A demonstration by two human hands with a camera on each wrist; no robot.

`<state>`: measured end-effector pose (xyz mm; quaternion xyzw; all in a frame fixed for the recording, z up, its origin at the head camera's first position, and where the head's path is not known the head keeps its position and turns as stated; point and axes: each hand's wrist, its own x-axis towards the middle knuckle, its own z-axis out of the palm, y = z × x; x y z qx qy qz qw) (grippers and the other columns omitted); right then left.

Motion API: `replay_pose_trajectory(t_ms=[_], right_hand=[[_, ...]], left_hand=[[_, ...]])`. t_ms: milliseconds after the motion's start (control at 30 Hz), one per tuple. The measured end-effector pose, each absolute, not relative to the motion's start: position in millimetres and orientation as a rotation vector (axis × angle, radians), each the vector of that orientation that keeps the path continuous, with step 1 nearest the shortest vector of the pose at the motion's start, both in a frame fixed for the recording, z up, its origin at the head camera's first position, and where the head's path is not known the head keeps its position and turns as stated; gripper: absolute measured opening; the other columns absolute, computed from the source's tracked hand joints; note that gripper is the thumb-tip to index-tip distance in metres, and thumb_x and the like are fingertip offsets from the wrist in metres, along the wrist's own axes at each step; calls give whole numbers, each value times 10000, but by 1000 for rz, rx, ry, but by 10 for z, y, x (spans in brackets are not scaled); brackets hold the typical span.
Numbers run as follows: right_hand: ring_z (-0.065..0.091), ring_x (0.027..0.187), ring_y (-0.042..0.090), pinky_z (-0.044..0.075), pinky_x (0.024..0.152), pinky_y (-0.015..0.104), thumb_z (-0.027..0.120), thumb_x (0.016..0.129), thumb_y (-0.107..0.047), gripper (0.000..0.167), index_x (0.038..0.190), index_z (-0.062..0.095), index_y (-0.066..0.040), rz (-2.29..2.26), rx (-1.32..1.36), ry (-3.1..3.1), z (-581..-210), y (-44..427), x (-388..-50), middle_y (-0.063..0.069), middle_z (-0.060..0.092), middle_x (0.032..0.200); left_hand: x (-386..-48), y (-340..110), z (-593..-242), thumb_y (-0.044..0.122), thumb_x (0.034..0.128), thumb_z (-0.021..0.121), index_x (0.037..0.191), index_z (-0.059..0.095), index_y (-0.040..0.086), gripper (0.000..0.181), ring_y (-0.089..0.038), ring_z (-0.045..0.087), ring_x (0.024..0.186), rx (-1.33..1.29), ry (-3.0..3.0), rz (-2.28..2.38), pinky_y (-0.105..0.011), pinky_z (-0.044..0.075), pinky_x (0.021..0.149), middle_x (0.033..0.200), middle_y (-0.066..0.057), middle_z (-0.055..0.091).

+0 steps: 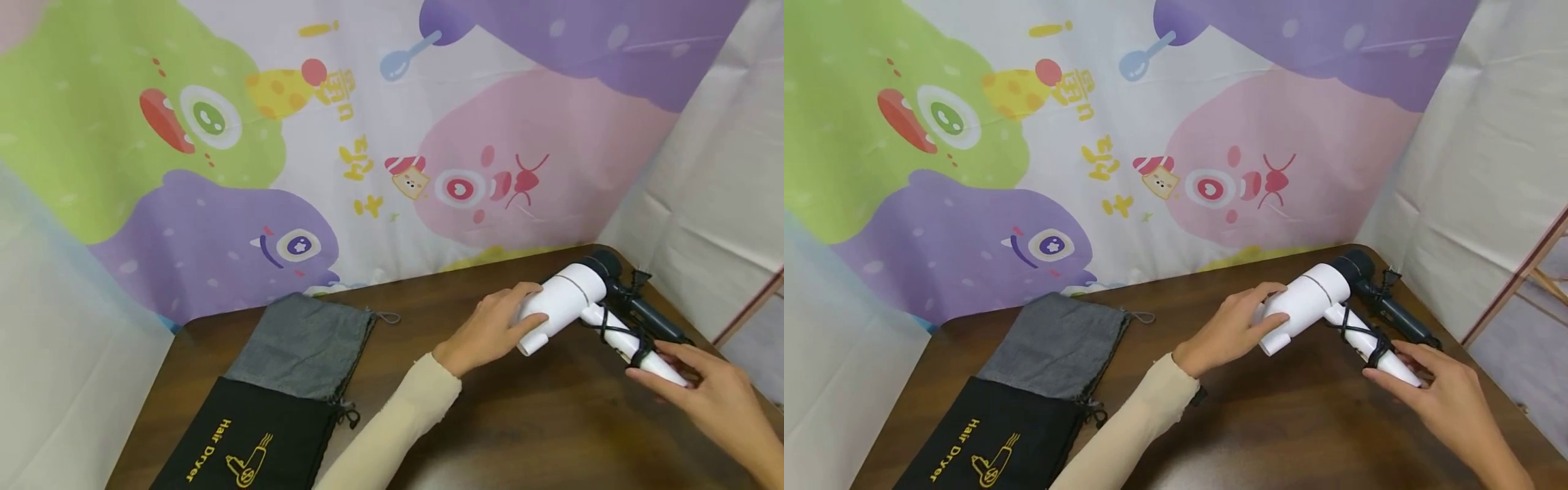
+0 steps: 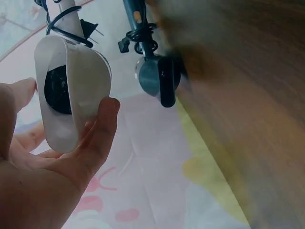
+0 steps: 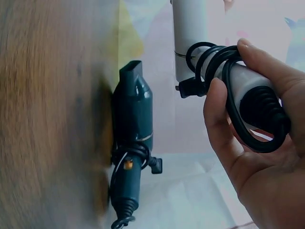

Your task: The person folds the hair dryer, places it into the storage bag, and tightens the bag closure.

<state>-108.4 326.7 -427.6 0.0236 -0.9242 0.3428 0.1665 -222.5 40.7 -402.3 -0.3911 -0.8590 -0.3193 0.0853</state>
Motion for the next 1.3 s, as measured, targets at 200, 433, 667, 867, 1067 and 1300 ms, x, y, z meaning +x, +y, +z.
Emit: replay_pose_trajectory(t_ms=[200, 433, 667, 867, 1067, 1300], right_hand=[[609, 541, -21, 473, 480, 148, 876, 770, -215, 629, 1232, 615, 123, 968, 139, -2574, -4208, 3180, -1068, 289, 680, 967], [537, 657, -101, 439, 515, 94, 918, 699, -195, 593, 1161, 674, 85, 891, 203, -2501, -4165, 3115, -1039, 201, 702, 906], [507, 745, -130, 439, 555, 66, 940, 645, -141, 578, 1138, 703, 42, 887, 262, -2431, -4106, 3043, -977, 44, 680, 952], [524, 733, -82, 445, 564, 83, 933, 655, -123, 561, 1149, 707, 18, 906, 295, -2436, -4081, 2952, -913, -167, 610, 954], [538, 768, -68, 455, 611, 72, 935, 631, -53, 560, 1148, 720, -33, 971, 353, -2396, -4076, 2840, -865, -172, 630, 952], [546, 741, -8, 446, 621, 99, 922, 627, 7, 576, 1163, 724, -63, 1040, 453, -2375, -4094, 2686, -803, -140, 649, 979]], left_hand=[[-2257, 289, -3950, 341, 974, 651, 1361, 504, 136, 462, -28, 551, 965, -1190, -2533, -1028, -106, 411, 840, 1162, -8, 645], [-2271, 154, -3889, 343, 951, 687, 1358, 495, 159, 486, -28, 558, 997, -1259, -2562, -1107, -120, 438, 845, 1131, -3, 631], [-2183, 8, -3828, 330, 940, 703, 1373, 469, 174, 517, -23, 584, 996, -1314, -2558, -1202, -129, 465, 824, 1110, -7, 633], [-2065, -111, -3822, 297, 942, 706, 1403, 437, 154, 552, -29, 590, 1008, -1324, -2609, -1246, -133, 479, 821, 1125, -10, 625], [-1938, -255, -3803, 286, 922, 735, 1426, 438, 177, 596, -45, 606, 995, -1267, -2592, -1291, -158, 492, 824, 1133, -23, 625], [-1774, -472, -3832, 245, 931, 725, 1493, 373, 269, 664, -52, 627, 973, -1284, -2551, -1513, -214, 547, 754, 1156, -12, 624]])
